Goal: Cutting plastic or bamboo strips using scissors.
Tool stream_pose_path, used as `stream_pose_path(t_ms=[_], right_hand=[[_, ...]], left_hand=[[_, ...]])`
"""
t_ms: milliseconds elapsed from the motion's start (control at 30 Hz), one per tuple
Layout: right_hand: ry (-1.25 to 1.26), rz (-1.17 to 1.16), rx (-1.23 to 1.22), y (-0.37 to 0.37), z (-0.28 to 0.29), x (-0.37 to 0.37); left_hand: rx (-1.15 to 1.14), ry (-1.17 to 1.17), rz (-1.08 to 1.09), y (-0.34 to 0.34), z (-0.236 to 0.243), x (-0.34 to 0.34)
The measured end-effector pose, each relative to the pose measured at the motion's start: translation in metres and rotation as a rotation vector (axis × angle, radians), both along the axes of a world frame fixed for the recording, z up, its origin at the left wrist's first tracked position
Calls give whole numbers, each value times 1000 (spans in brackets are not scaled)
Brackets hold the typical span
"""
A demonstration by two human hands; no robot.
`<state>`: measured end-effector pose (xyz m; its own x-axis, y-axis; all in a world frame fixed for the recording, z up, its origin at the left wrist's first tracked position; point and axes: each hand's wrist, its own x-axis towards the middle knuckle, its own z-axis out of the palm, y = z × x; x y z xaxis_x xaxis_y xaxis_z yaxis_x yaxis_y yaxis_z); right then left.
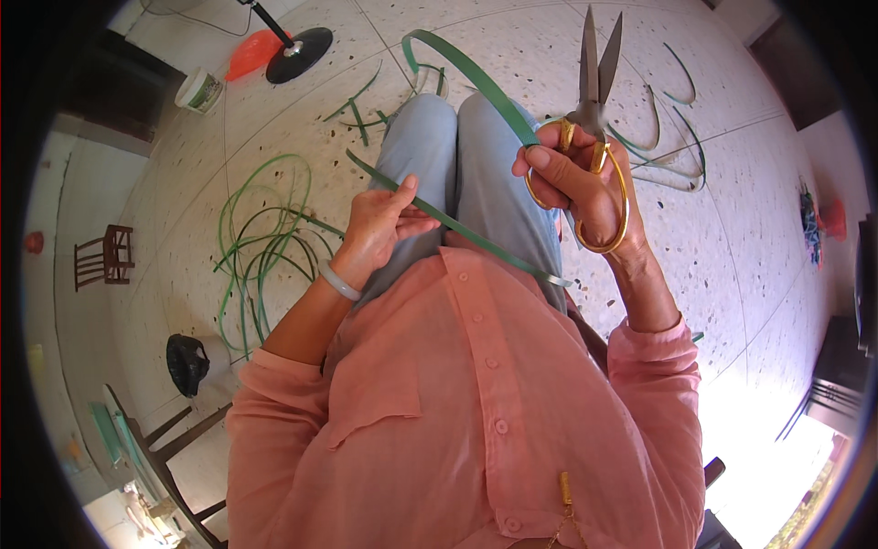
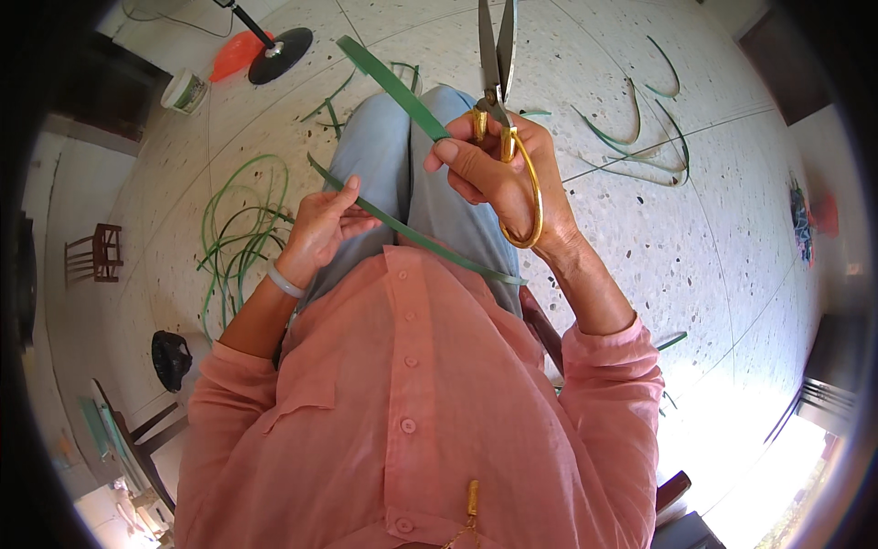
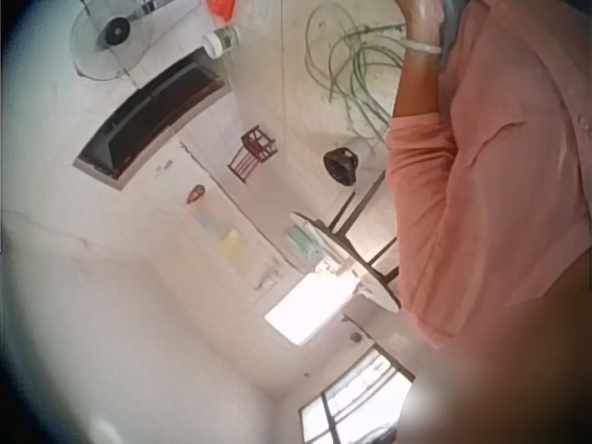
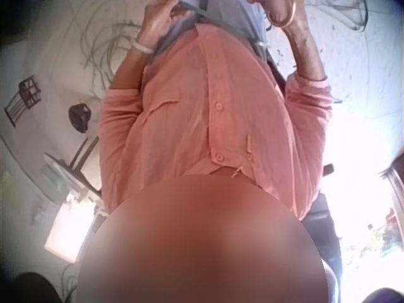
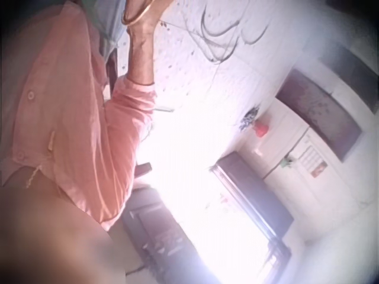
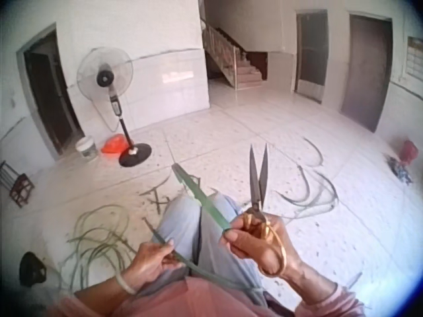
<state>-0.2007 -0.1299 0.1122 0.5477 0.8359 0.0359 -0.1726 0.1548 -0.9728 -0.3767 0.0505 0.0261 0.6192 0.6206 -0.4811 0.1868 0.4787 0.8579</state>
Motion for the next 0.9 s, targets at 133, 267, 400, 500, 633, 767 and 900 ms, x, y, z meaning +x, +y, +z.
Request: stream_pose_path(t_ms=[133, 267, 400, 500, 633, 767, 900], right_hand=[[9, 90, -4, -1, 6, -10], [139, 209, 31, 4, 10, -13], [153, 349, -43, 12, 8, -11], [264, 424, 8, 15, 11, -22], [249, 458, -145, 8, 7, -21], [112, 438, -241, -5, 6, -25], [48, 445, -235, -7, 8, -31]], left_hand=[[-1, 144, -42, -7, 18, -21], [224, 112, -228, -12, 66, -31], [499, -296, -256, -39, 113, 1], [567, -418, -280, -27, 105, 9], [407, -478, -84, -12, 106, 7], [406, -508, 72, 14, 102, 1], [360, -526, 69, -2, 104, 5]])
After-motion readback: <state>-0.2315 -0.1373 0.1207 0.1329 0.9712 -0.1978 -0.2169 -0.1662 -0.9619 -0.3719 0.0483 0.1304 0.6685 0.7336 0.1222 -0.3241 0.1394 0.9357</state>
